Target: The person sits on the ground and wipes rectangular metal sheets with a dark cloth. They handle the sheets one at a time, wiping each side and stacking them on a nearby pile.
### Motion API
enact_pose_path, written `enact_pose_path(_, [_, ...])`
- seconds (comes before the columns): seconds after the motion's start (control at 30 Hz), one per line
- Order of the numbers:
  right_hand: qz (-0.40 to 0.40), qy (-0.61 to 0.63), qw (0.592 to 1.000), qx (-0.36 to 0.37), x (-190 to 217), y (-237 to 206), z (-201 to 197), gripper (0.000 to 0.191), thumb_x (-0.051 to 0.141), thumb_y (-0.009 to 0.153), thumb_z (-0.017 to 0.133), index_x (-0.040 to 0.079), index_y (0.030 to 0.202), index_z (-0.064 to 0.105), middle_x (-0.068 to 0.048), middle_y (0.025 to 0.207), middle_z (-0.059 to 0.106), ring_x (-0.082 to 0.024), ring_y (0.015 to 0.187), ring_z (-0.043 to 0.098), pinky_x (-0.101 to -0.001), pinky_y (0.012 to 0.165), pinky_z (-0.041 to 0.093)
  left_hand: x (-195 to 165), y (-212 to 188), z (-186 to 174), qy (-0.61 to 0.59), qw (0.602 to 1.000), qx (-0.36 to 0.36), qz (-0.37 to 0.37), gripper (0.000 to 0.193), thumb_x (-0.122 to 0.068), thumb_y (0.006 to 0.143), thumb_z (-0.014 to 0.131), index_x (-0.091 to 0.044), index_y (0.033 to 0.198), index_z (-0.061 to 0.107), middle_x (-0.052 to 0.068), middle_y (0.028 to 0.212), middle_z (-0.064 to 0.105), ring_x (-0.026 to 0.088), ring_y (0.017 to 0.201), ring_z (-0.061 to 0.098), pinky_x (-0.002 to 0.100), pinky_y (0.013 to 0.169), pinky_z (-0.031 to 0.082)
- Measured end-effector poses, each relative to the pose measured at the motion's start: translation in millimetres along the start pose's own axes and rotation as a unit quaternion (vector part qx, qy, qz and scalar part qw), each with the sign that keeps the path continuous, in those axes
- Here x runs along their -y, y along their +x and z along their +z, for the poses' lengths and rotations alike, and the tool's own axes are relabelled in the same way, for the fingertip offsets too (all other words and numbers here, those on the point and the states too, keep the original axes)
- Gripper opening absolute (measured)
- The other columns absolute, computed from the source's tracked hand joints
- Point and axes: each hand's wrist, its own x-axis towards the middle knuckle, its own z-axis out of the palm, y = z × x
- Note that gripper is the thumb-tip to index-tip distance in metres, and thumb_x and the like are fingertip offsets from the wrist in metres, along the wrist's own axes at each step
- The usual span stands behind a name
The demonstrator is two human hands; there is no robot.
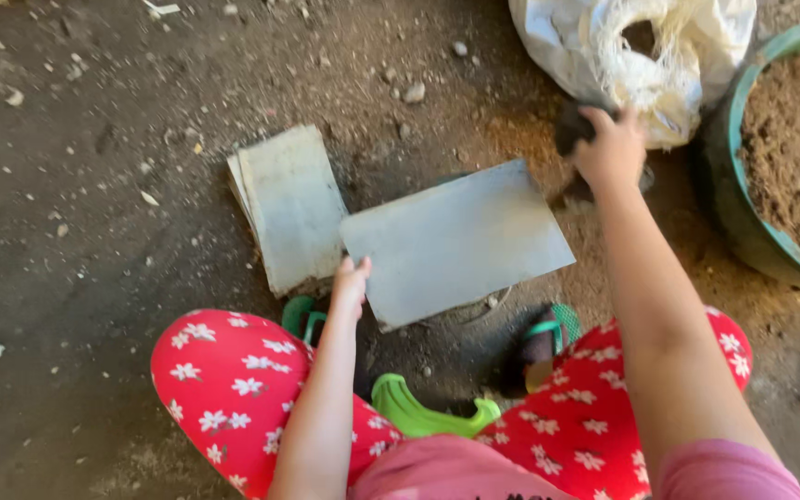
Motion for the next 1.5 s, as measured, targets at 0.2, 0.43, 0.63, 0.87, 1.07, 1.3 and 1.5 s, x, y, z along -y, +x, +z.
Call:
enact_pose_path(0.2, [-0.159,0.034,0.975,0.150,201,-89,26,0.054,0.008,0.071,0.075,0.027,0.122,0.074,-0.015,0.132,0.060,-0.042,0.110,0.060,-0.0531,0.091,0.053,8,6,8,-0.069,0.983,-0.063,0.158,0.022,-0.016,0.102,0.062,0.000,0.116,0.067,0.007,0.111,0.072,0.016,0.100,0.061,0.032,0.091,0.048])
enact_pose_path(0.43, [-0.152,0.001,0.981,0.122,201,-133,91,0.052,0.019,0.074,0.071,0.035,0.123,0.074,-0.005,0.147,0.051,-0.038,0.125,0.048,-0.0645,0.093,0.040,19,5,7,-0.139,0.980,-0.071,0.121,0.021,-0.016,0.105,0.062,0.001,0.116,0.066,0.005,0.110,0.068,0.015,0.099,0.058,0.032,0.090,0.048])
enact_pose_path(0.63, [0.074,-0.090,0.983,0.142,49,-43,61,0.034,0.017,0.092,0.062,0.030,0.120,0.076,-0.010,0.144,0.052,-0.044,0.120,0.050,-0.0578,0.097,0.048,13,-3,10,-0.161,0.978,-0.058,0.117,0.024,-0.017,0.102,0.060,-0.001,0.118,0.067,0.006,0.112,0.071,0.015,0.102,0.062,0.034,0.092,0.049])
enact_pose_path(0.87, [-0.021,-0.041,0.998,-0.036,12,-16,-3,0.063,0.011,0.080,0.072,0.031,0.140,0.072,-0.020,0.135,0.055,-0.047,0.113,0.057,-0.0571,0.088,0.052,5,-16,28,-0.187,0.974,-0.053,0.121,0.026,-0.016,0.104,0.057,0.000,0.124,0.061,0.009,0.118,0.070,0.018,0.106,0.063,0.038,0.095,0.049])
enact_pose_path(1.07, [-0.084,-0.035,0.959,0.267,188,-132,19,0.077,0.012,0.066,0.073,0.027,0.140,0.058,-0.017,0.139,0.050,-0.043,0.120,0.053,-0.0649,0.100,0.043,12,-20,36,-0.235,0.964,-0.047,0.115,0.024,-0.015,0.104,0.054,-0.004,0.124,0.060,0.009,0.119,0.068,0.021,0.105,0.063,0.040,0.093,0.051])
enact_pose_path(1.3, [0.072,-0.025,0.985,0.153,80,-180,30,0.070,0.020,0.068,0.081,0.042,0.132,0.064,-0.008,0.162,0.026,-0.052,0.140,0.031,-0.0810,0.102,0.031,16,-21,36,-0.237,0.961,-0.058,0.131,0.026,-0.019,0.108,0.057,0.001,0.124,0.060,0.012,0.119,0.068,0.024,0.106,0.062,0.045,0.093,0.053])
enact_pose_path(1.5, [0.146,0.001,0.987,0.064,-57,-100,-38,0.066,0.011,0.078,0.076,0.032,0.140,0.062,-0.013,0.158,0.035,-0.051,0.120,0.049,-0.0560,0.097,0.050,-29,-37,37,0.072,0.923,-0.237,0.294,0.046,-0.017,0.101,0.063,0.000,0.139,0.045,0.018,0.135,0.053,0.028,0.121,0.054,0.041,0.106,0.043])
